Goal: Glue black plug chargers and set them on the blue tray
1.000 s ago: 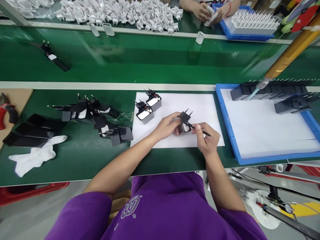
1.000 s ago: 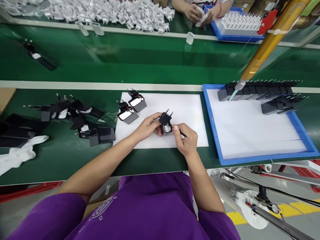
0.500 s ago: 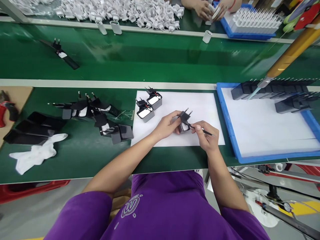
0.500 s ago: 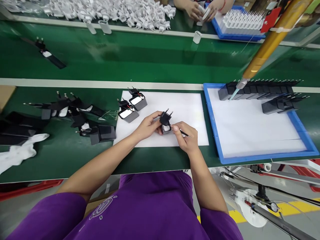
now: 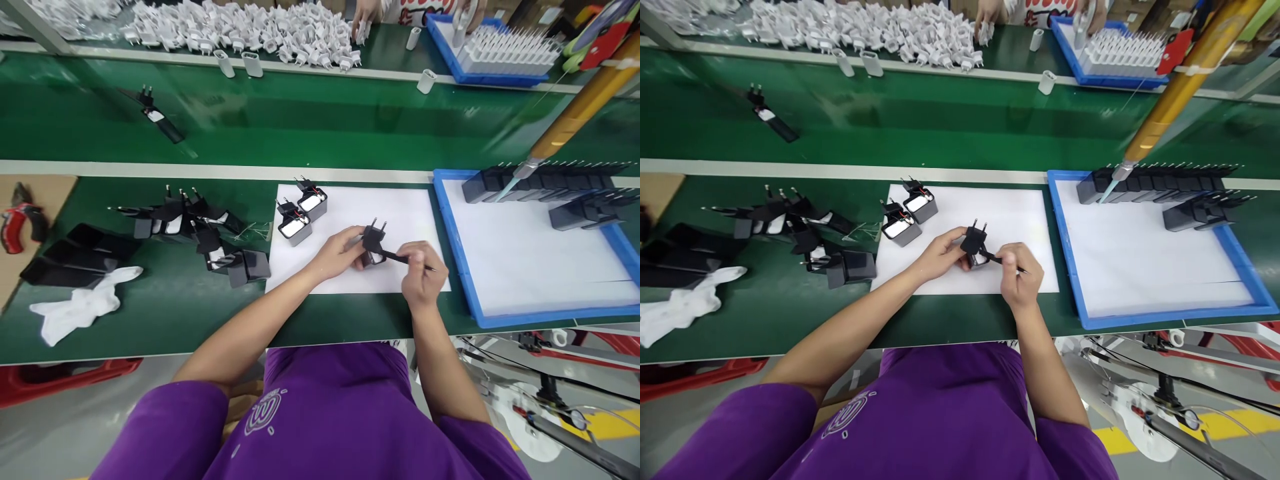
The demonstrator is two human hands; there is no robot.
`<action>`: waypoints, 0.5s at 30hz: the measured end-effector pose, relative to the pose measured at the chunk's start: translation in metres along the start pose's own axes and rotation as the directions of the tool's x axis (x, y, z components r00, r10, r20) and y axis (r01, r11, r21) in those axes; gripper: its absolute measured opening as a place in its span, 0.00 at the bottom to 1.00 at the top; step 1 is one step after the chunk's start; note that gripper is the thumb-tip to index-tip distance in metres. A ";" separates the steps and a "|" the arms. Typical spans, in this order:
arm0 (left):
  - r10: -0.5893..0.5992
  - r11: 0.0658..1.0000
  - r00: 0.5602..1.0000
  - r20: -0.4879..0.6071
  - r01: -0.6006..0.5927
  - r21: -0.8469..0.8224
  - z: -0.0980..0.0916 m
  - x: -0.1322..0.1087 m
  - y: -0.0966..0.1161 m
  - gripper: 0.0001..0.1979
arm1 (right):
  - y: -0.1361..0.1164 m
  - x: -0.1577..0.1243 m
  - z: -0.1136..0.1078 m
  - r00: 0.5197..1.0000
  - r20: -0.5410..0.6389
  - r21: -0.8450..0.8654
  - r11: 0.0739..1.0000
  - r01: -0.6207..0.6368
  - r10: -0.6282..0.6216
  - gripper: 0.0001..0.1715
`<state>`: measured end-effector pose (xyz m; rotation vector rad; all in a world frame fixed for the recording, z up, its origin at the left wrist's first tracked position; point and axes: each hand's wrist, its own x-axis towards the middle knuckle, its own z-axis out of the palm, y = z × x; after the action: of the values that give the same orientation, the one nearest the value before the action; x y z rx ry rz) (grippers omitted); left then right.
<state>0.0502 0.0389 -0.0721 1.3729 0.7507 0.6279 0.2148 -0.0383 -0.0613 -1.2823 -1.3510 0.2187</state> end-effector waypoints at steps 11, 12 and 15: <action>0.098 0.930 0.995 0.025 -0.100 0.353 0.002 -0.007 0.006 0.37 | 0.001 0.036 -0.002 0.915 0.320 -0.149 0.967 -0.206 0.245 0.17; 0.099 0.930 0.995 0.020 -0.100 0.355 0.002 -0.007 0.006 0.36 | 0.001 0.037 0.000 0.895 0.374 -0.134 0.969 -0.207 0.243 0.17; 0.103 0.938 0.995 0.017 -0.103 0.330 0.002 -0.007 0.006 0.36 | 0.003 0.040 0.003 0.853 0.494 -0.095 0.985 -0.142 0.170 0.14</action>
<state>0.0480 0.0329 -0.0658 1.7301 0.8146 0.6021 0.2260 -0.0052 -0.0410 -1.4432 -1.6979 0.6719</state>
